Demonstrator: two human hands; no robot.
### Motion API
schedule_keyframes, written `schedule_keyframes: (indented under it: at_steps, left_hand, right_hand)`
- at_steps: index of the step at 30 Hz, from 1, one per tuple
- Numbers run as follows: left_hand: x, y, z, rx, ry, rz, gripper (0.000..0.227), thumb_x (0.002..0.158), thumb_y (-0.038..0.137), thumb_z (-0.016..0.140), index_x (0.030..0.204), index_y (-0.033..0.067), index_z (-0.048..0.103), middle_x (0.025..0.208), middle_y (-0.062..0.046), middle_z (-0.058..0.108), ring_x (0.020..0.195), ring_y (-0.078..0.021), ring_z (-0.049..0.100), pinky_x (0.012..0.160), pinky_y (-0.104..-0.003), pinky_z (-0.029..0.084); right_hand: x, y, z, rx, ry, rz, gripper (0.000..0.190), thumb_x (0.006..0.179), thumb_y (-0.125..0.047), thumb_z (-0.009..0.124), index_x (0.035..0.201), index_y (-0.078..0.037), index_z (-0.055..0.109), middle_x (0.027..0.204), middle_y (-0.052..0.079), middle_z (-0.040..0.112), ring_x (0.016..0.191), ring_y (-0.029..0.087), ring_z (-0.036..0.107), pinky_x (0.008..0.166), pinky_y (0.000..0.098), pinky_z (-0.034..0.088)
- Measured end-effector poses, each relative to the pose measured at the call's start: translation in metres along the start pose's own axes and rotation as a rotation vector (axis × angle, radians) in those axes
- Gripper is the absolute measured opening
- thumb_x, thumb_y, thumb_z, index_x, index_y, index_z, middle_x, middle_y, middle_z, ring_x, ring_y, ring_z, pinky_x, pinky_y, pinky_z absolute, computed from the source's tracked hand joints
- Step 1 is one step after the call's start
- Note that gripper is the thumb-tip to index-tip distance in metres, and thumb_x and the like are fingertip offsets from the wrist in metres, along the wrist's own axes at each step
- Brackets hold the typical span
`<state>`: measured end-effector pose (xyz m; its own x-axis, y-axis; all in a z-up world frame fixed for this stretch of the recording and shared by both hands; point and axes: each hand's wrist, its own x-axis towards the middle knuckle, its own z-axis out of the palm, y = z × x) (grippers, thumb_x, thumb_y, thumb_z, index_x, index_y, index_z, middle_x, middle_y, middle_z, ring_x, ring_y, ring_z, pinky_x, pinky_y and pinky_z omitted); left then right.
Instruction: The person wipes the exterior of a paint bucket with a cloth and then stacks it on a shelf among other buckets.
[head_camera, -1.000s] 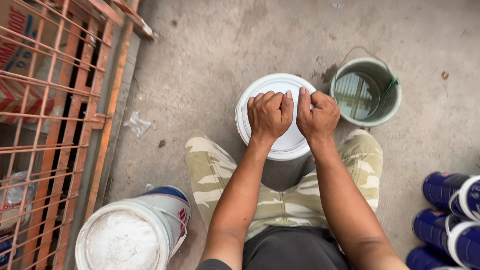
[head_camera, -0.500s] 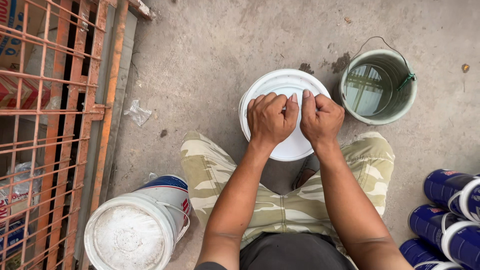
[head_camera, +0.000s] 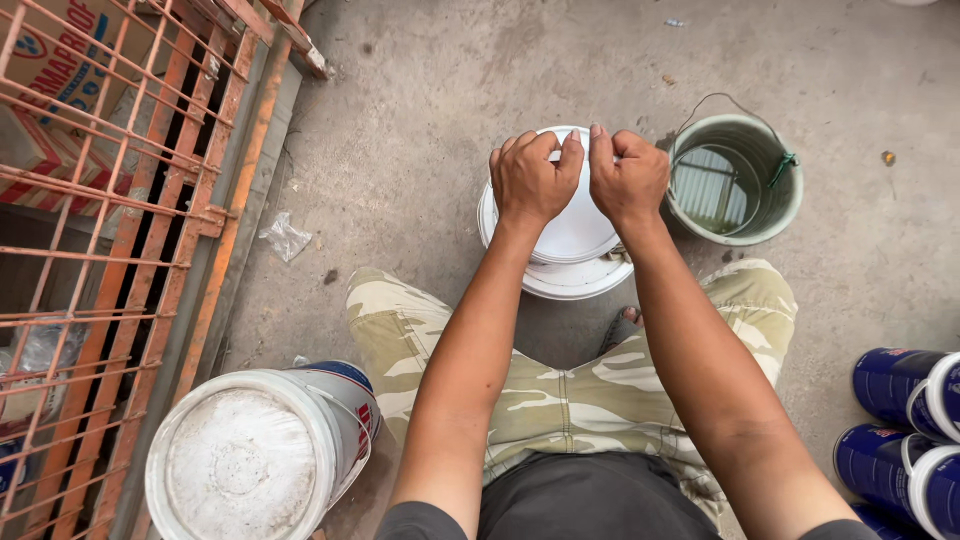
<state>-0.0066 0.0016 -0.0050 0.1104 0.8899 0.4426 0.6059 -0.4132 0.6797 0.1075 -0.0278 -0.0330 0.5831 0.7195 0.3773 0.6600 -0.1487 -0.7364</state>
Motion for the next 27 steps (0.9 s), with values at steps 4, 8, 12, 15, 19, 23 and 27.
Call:
schedule_keyframes:
  at_steps: [4,8,12,15,19,23,27]
  left_hand:
    - [-0.007,0.005,0.006,0.018,0.009,-0.059,0.039,0.077,0.044,0.044,0.058,0.0109,0.054,0.055,-0.009,0.050,0.065,-0.0336,0.058,0.066,-0.043,0.041]
    - [-0.007,0.007,0.010,0.018,-0.022,-0.080,0.040,0.077,0.044,0.043,0.058,0.0109,0.056,0.055,-0.010,0.051,0.066,-0.0329,0.059,0.068,-0.042,0.042]
    - [-0.008,0.003,0.011,0.017,-0.024,-0.120,0.041,0.077,0.045,0.043,0.058,0.0114,0.057,0.056,-0.010,0.052,0.066,-0.0326,0.060,0.068,-0.042,0.041]
    - [-0.010,-0.003,0.011,0.021,-0.017,-0.105,0.041,0.076,0.046,0.043,0.058,0.0120,0.057,0.055,-0.009,0.052,0.065,-0.0312,0.059,0.067,-0.042,0.041]
    - [-0.013,-0.005,0.007,0.028,0.023,-0.059,0.038,0.075,0.046,0.047,0.060,0.0119,0.057,0.057,-0.010,0.051,0.067,-0.0320,0.059,0.068,-0.042,0.042]
    - [-0.016,-0.007,-0.004,0.034,0.009,-0.003,0.043,0.076,0.047,0.047,0.061,0.0086,0.059,0.058,-0.012,0.053,0.067,-0.0335,0.059,0.069,-0.044,0.042]
    - [-0.008,-0.013,0.008,-0.052,0.059,-0.004,0.041,0.075,0.044,0.052,0.052,0.0094,0.053,0.050,-0.013,0.048,0.056,-0.0359,0.058,0.056,-0.043,0.044]
  right_hand:
    - [-0.002,0.003,-0.005,-0.039,0.003,0.035,0.049,0.085,-0.041,0.061,0.052,-0.007,0.047,0.046,0.018,0.042,0.053,0.042,0.049,0.049,0.0394,0.040]
    - [-0.002,0.002,-0.010,-0.048,0.011,0.027,0.047,0.086,-0.039,0.060,0.053,-0.007,0.048,0.048,0.018,0.044,0.056,0.043,0.051,0.048,0.0376,0.040]
    - [-0.006,-0.001,-0.008,-0.055,-0.010,0.027,0.048,0.086,-0.040,0.060,0.053,-0.007,0.048,0.050,0.018,0.046,0.060,0.043,0.053,0.049,0.0399,0.041]
    - [-0.008,-0.002,-0.006,-0.067,0.004,-0.014,0.047,0.085,-0.042,0.059,0.054,-0.008,0.050,0.052,0.019,0.048,0.061,0.042,0.054,0.050,0.0410,0.043]
    - [-0.012,-0.006,-0.011,-0.101,0.001,-0.042,0.047,0.086,-0.043,0.058,0.055,-0.009,0.051,0.052,0.018,0.049,0.062,0.041,0.056,0.052,0.0422,0.043]
    - [-0.016,-0.003,-0.011,-0.154,0.023,-0.113,0.050,0.087,-0.042,0.058,0.055,-0.004,0.052,0.052,0.023,0.048,0.061,0.043,0.056,0.054,0.0475,0.042]
    - [-0.006,0.007,0.001,0.025,-0.034,0.093,0.047,0.079,-0.040,0.063,0.048,-0.009,0.046,0.046,0.015,0.043,0.049,0.033,0.050,0.050,0.0333,0.040]
